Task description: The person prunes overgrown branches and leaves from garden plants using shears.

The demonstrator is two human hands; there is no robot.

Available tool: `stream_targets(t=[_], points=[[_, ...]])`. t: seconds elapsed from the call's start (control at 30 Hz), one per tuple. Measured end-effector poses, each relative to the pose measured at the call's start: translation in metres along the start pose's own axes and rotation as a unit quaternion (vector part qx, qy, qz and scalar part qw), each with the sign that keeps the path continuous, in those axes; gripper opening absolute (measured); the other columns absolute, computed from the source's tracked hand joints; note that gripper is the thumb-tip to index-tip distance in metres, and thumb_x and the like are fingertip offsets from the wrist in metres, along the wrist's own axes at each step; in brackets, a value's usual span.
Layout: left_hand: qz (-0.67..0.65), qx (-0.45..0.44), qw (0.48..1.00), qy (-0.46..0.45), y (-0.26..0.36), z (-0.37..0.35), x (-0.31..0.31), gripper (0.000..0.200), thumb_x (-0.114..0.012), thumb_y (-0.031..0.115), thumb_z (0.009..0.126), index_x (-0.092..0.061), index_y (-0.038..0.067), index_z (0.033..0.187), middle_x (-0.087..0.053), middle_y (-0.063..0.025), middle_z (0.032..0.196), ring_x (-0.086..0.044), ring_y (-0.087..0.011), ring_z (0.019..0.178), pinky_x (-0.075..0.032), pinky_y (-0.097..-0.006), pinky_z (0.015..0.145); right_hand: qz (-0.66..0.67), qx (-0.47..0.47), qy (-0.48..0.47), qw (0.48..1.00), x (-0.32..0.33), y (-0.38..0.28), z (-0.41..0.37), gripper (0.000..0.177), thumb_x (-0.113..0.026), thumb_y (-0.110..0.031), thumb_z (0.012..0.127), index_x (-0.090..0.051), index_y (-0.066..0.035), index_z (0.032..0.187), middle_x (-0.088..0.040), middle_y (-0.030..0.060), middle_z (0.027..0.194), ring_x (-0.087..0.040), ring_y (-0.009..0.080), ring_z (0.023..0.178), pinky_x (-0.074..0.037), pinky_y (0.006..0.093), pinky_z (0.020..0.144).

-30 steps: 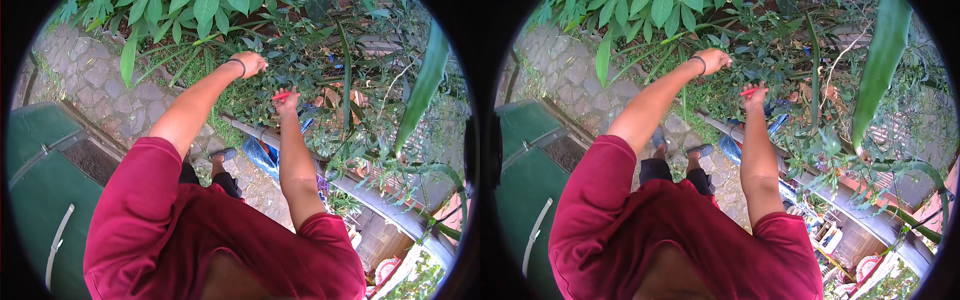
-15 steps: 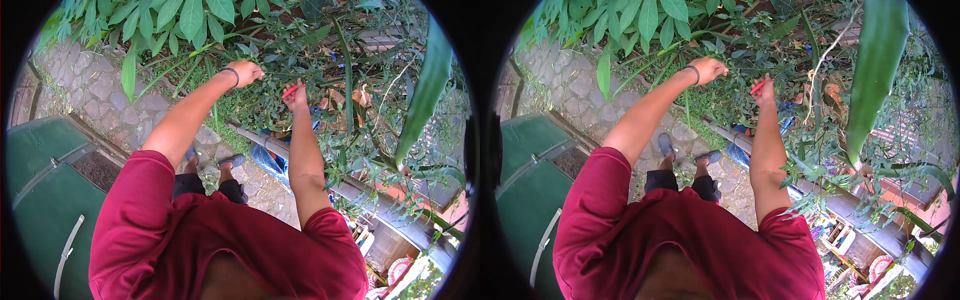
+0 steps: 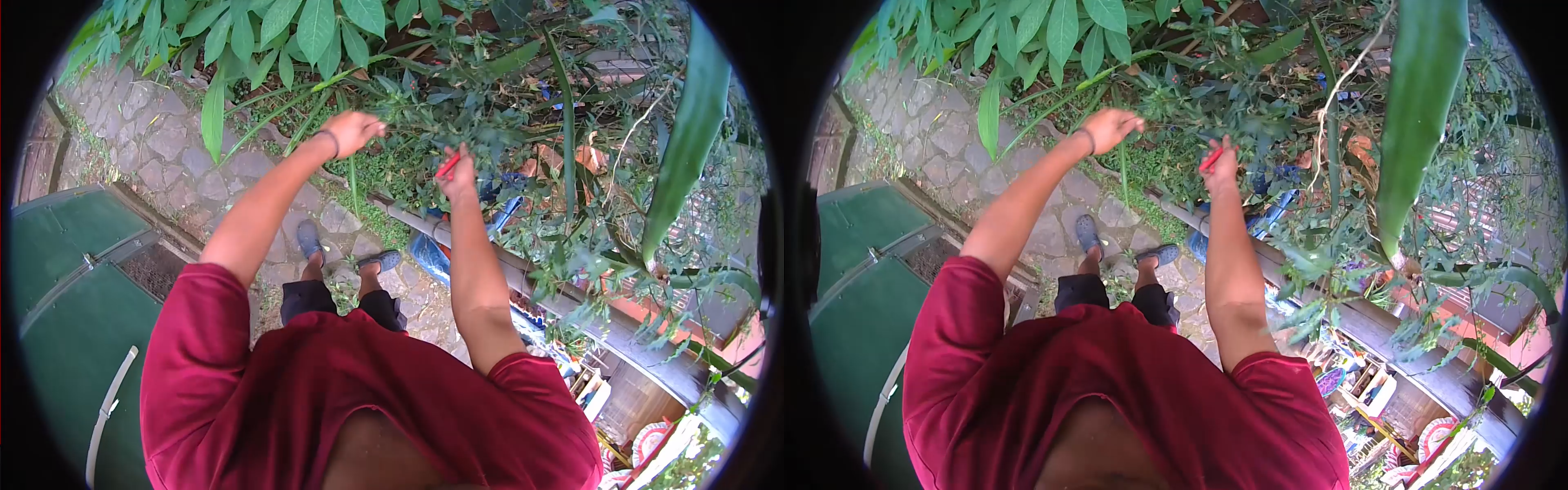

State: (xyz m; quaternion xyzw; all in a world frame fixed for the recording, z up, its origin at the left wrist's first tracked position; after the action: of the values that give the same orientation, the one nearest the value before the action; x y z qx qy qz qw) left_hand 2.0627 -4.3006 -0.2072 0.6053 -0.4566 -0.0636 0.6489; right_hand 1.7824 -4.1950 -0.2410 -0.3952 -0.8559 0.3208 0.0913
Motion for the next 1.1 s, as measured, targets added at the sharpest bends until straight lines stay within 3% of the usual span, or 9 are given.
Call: stream_targets(t=[0.07,0.17,0.23,0.33,0.6,0.7,0.8,0.93,1.1], points=[[-0.046,-0.009,0.999,0.019,-0.039,-0.054,-0.022,0.035,-0.045,0.036,0.100,-0.066,0.008,0.098,-0.068,-0.0149,0.091,-0.065,-0.0299,0.081,-0.050,-0.0385,0.078,0.000,-0.019,-0.006,1.000,0.005,0.045,-0.004,0.047,-0.051,-0.052,0.095,-0.059,-0.006,0.102,-0.049,-0.0022,0.063,-0.047,0.0124,0.052,-0.041,0.0268,0.049],[-0.076,0.164,0.983,0.007,-0.130,-0.173,-0.086,0.041,-0.046,0.039,0.099,-0.070,0.006,0.096,-0.068,-0.0177,0.095,-0.065,-0.0354,0.090,-0.050,-0.0395,0.083,-0.094,-0.058,-0.053,0.992,0.024,0.115,-0.041,0.048,-0.054,-0.051,0.094,-0.061,-0.004,0.106,-0.053,0.0015,0.067,-0.053,0.0145,0.055,-0.046,0.0274,0.053],[-0.113,0.295,0.948,-0.032,-0.165,-0.260,-0.126,0.043,-0.047,0.038,0.100,-0.069,0.003,0.092,-0.070,-0.0167,0.092,-0.066,-0.0235,0.088,-0.049,-0.0358,0.084,-0.189,-0.084,-0.087,0.975,0.040,0.155,-0.071,0.053,-0.055,-0.051,0.093,-0.058,-0.002,0.113,-0.052,0.0002,0.068,-0.054,0.0127,0.058,-0.043,0.0276,0.054],[-0.226,0.284,0.931,0.044,-0.148,-0.336,-0.169,0.036,-0.046,0.029,0.100,-0.071,0.004,0.098,-0.071,-0.0145,0.091,-0.067,-0.0210,0.090,-0.050,-0.0353,0.085,-0.221,-0.149,-0.098,0.959,0.064,0.197,-0.116,0.055,-0.056,-0.052,0.093,-0.057,-0.001,0.114,-0.053,0.0005,0.068,-0.054,0.0127,0.058,-0.043,0.0275,0.054],[-0.224,0.212,0.945,-0.107,-0.026,-0.261,-0.230,0.032,-0.049,0.029,0.100,-0.069,0.004,0.099,-0.071,-0.0100,0.092,-0.065,-0.0185,0.085,-0.050,-0.0327,0.083,-0.228,-0.341,-0.177,0.895,0.067,0.230,-0.164,0.052,-0.059,-0.056,0.089,-0.059,-0.006,0.105,-0.058,0.0001,0.072,-0.053,0.0105,0.055,-0.042,0.0255,0.049],[-0.190,0.150,0.959,-0.149,0.031,-0.234,-0.208,0.033,-0.047,0.034,0.099,-0.066,0.006,0.097,-0.069,-0.0140,0.090,-0.066,-0.0288,0.086,-0.051,-0.0395,0.081,-0.044,-0.356,-0.177,0.916,0.071,0.227,-0.161,0.033,-0.062,-0.050,0.090,-0.059,-0.017,0.087,-0.055,-0.0073,0.062,-0.046,0.0058,0.043,-0.039,0.0254,0.046],[-0.082,0.127,0.971,-0.185,0.049,-0.228,-0.214,0.035,-0.046,0.038,0.097,-0.065,0.008,0.093,-0.067,-0.0177,0.096,-0.063,-0.0372,0.093,-0.049,-0.0455,0.082,-0.129,-0.330,-0.198,0.914,0.087,0.222,-0.158,0.040,-0.065,-0.048,0.088,-0.060,-0.012,0.105,-0.063,0.0001,0.077,-0.054,0.0108,0.054,-0.047,0.0344,0.058],[-0.047,0.060,0.974,-0.213,0.064,-0.215,-0.225,0.036,-0.047,0.040,0.097,-0.065,0.010,0.098,-0.067,-0.0178,0.098,-0.063,-0.0358,0.096,-0.048,-0.0451,0.085,-0.122,-0.252,-0.193,0.940,0.092,0.191,-0.185,0.015,-0.061,-0.028,0.093,-0.062,-0.013,0.090,-0.063,-0.0036,0.075,-0.057,0.0084,0.054,-0.045,0.0241,0.046],[-0.037,0.029,0.941,-0.335,0.087,-0.204,-0.249,0.040,-0.047,0.046,0.096,-0.065,0.015,0.114,-0.066,-0.0145,0.114,-0.060,-0.0326,0.109,-0.045,-0.0420,0.095,-0.269,-0.146,-0.151,0.940,0.159,0.196,-0.165,0.017,-0.065,-0.022,0.089,-0.068,-0.007,0.096,-0.067,0.0055,0.083,-0.063,0.0130,0.065,-0.050,0.0280,0.055]])
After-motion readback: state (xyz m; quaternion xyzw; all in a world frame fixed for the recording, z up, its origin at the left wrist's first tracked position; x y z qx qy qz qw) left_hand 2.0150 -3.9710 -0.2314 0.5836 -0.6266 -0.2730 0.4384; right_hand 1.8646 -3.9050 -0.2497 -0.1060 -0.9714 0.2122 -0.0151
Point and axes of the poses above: each hand's wrist, its own z-axis towards the middle knuckle, its own x-axis out of the back of the hand, y = z × x, the point moved 2 cm from there along z, towards the middle knuckle
